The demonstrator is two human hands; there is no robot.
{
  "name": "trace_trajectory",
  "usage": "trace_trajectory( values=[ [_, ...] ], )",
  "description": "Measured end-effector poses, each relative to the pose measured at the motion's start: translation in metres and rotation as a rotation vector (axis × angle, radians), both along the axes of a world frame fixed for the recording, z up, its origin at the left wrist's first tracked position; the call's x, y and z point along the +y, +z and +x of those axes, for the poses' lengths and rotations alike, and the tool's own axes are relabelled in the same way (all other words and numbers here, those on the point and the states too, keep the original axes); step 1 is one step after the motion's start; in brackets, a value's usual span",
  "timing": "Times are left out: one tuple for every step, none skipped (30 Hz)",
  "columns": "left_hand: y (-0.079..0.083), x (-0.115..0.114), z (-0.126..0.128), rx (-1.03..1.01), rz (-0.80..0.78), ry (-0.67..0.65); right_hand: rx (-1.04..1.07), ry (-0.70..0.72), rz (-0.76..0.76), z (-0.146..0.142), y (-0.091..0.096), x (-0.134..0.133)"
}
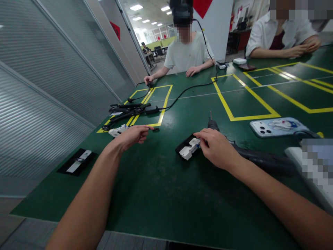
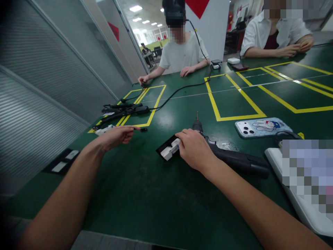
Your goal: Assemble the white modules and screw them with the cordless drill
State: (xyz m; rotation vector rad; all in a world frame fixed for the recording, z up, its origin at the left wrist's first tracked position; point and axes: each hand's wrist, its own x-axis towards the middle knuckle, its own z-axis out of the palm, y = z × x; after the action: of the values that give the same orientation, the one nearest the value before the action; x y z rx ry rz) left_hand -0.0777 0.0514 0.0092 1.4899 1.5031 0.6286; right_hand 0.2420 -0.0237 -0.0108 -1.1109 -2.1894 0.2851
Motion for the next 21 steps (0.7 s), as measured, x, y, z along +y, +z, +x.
trace_trajectory(
  values=[
    [-0.002, 0.001, -0.002, 0.017, 0.002, -0.007, 0.000, 0.000, 0.001, 0.000, 0.000, 0.000],
    [-0.004, 0.003, -0.003, 0.036, 0.009, -0.015, 0.001, 0.001, 0.003, 0.000, 0.001, 0.000],
    [-0.006, 0.004, -0.004, 0.058, 0.022, -0.023, 0.003, -0.001, 0.005, 0.000, 0.001, 0.000],
    [-0.008, 0.006, -0.005, 0.082, 0.039, -0.030, 0.005, -0.002, 0.003, 0.000, 0.000, 0.000],
    [-0.010, 0.008, -0.005, 0.108, 0.058, -0.035, 0.007, -0.003, 0.002, 0.000, 0.000, 0.000],
    [-0.011, 0.010, -0.006, 0.133, 0.075, -0.039, 0.010, -0.001, 0.005, -0.001, 0.000, 0.000],
    [-0.012, 0.011, -0.007, 0.157, 0.090, -0.045, 0.013, 0.002, 0.007, -0.001, -0.001, 0.001],
    [-0.013, 0.013, -0.009, 0.180, 0.101, -0.052, 0.015, 0.006, 0.009, 0.000, -0.002, 0.001],
    [-0.013, 0.014, -0.010, 0.202, 0.110, -0.060, 0.015, 0.006, 0.010, 0.000, -0.002, 0.001],
    [-0.013, 0.014, -0.011, 0.224, 0.117, -0.070, 0.016, 0.006, 0.012, 0.000, -0.002, 0.001],
    [-0.013, 0.015, -0.011, 0.250, 0.124, -0.082, 0.014, 0.004, 0.012, 0.000, -0.002, 0.001],
    [-0.012, 0.015, -0.011, 0.278, 0.133, -0.094, 0.011, 0.005, 0.010, 0.000, -0.002, 0.001],
    [-0.012, 0.015, -0.011, 0.308, 0.144, -0.108, 0.009, 0.005, 0.011, 0.000, -0.002, 0.001],
    [-0.012, 0.014, -0.011, 0.338, 0.155, -0.124, 0.008, 0.006, 0.013, 0.000, -0.002, 0.001],
    [-0.013, 0.014, -0.010, 0.365, 0.165, -0.144, 0.009, 0.009, 0.014, 0.000, -0.002, 0.001],
    [-0.014, 0.014, -0.009, 0.389, 0.172, -0.166, 0.009, 0.012, 0.015, 0.000, -0.003, 0.001],
    [-0.016, 0.015, -0.008, 0.410, 0.180, -0.190, 0.007, 0.009, 0.014, -0.001, -0.004, 0.002],
    [-0.018, 0.015, -0.007, 0.429, 0.188, -0.213, 0.005, 0.006, 0.014, -0.001, -0.005, 0.003],
    [-0.019, 0.015, -0.006, 0.447, 0.197, -0.235, 0.000, 0.004, 0.012, -0.001, -0.006, 0.004],
    [-0.020, 0.015, -0.006, 0.465, 0.209, -0.254, -0.004, 0.003, 0.012, -0.001, -0.006, 0.005],
    [-0.021, 0.015, -0.005, 0.483, 0.223, -0.268, -0.004, 0.001, 0.017, -0.001, -0.005, 0.004]
  ],
)
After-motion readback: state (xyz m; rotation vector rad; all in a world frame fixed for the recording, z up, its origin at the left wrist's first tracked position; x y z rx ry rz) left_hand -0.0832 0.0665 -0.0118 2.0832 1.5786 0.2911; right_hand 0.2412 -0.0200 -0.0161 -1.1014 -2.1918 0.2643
